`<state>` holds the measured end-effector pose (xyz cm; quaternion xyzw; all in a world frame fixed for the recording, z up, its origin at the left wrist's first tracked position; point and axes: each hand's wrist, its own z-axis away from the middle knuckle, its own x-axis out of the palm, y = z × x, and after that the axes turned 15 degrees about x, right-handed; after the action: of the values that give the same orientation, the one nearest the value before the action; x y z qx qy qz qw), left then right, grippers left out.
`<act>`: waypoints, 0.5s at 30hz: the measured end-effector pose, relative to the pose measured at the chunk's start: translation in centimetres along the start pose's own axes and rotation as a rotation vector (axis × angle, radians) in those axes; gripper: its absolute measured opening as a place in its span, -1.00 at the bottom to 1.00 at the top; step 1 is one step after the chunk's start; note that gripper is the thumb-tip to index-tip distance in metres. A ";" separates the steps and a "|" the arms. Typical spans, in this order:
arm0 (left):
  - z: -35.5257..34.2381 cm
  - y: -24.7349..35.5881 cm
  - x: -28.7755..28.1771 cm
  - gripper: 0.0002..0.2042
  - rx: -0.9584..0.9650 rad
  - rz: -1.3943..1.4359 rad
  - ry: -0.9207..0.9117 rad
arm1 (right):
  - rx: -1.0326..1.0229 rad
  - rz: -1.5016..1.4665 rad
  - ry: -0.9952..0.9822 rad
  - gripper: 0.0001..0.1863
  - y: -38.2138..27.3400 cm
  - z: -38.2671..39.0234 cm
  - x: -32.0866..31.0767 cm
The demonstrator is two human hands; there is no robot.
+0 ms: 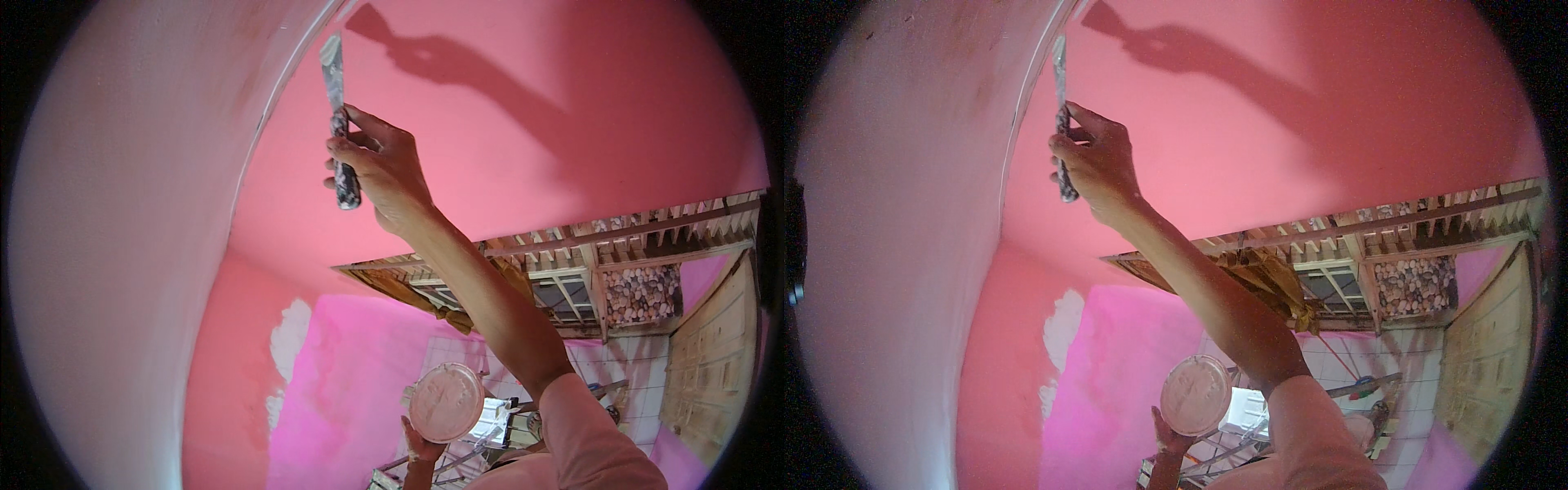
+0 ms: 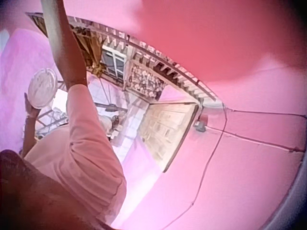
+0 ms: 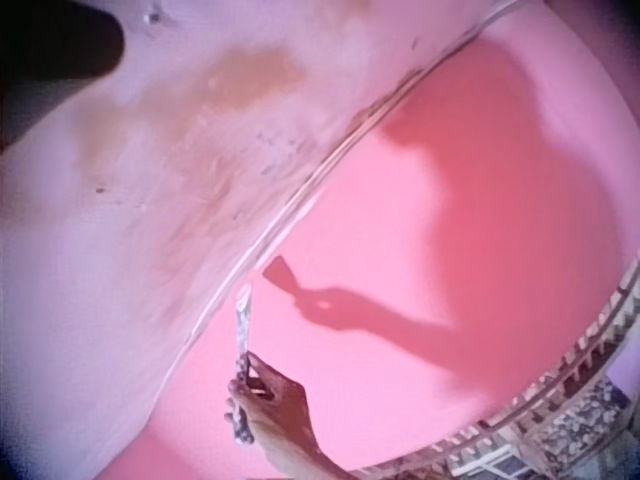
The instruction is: The person applies patching compound to a ceiling and wall joint using a putty knife while holding a lid with compound, then smooths the surface.
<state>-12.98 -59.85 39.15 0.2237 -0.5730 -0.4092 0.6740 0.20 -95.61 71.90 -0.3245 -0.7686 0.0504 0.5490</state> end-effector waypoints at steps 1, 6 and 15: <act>-0.1 0.0 0.4 -0.24 -0.001 -0.001 -0.003 | -0.005 -0.006 0.001 -0.50 -0.3 -0.4 0.5; 0.1 0.8 1.7 -0.24 0.072 -0.090 0.045 | -0.037 -0.044 -0.020 -0.49 -0.6 -2.1 2.6; 0.0 1.2 1.7 -0.23 0.062 -0.118 0.060 | -0.101 0.183 -0.014 -0.45 0.9 1.6 5.7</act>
<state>-12.62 -60.54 41.01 0.2898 -0.5507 -0.4235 0.6583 -1.84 -91.27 75.47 -0.4203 -0.7411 0.0637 0.5197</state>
